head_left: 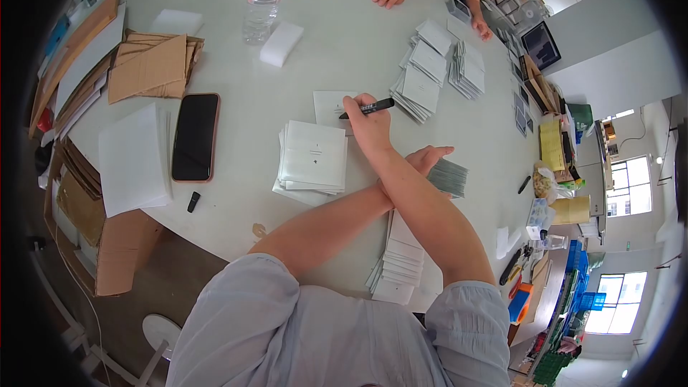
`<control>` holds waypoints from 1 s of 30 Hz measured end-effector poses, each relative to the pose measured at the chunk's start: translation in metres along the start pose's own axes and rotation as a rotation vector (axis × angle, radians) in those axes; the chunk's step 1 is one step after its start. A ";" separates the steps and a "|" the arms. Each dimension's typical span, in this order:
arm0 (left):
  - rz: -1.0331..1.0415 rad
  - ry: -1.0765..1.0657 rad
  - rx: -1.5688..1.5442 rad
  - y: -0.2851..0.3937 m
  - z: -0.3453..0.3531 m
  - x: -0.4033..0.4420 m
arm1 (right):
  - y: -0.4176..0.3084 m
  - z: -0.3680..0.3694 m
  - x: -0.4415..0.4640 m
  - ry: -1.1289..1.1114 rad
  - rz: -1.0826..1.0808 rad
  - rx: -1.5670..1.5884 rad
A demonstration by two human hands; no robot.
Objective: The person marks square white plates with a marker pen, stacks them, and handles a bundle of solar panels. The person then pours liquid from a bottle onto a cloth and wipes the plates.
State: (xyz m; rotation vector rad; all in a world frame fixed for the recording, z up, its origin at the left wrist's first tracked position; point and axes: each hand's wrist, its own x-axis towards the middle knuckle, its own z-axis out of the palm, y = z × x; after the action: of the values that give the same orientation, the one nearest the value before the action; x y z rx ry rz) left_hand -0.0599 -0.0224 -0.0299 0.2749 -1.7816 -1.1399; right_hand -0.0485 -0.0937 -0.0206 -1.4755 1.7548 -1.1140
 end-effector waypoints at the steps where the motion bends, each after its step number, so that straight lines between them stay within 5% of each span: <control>1: -0.007 -0.005 0.000 0.000 0.000 0.000 | 0.000 0.000 0.000 0.000 0.000 -0.001; 30: -0.042 -0.024 0.012 0.004 -0.002 0.000 | -0.001 0.001 -0.001 0.007 -0.105 -0.102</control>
State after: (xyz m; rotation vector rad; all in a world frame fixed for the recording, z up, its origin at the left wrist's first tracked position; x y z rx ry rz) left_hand -0.0569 -0.0217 -0.0260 0.3080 -1.8116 -1.1665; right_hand -0.0473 -0.0935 -0.0203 -1.6436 1.7804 -1.0967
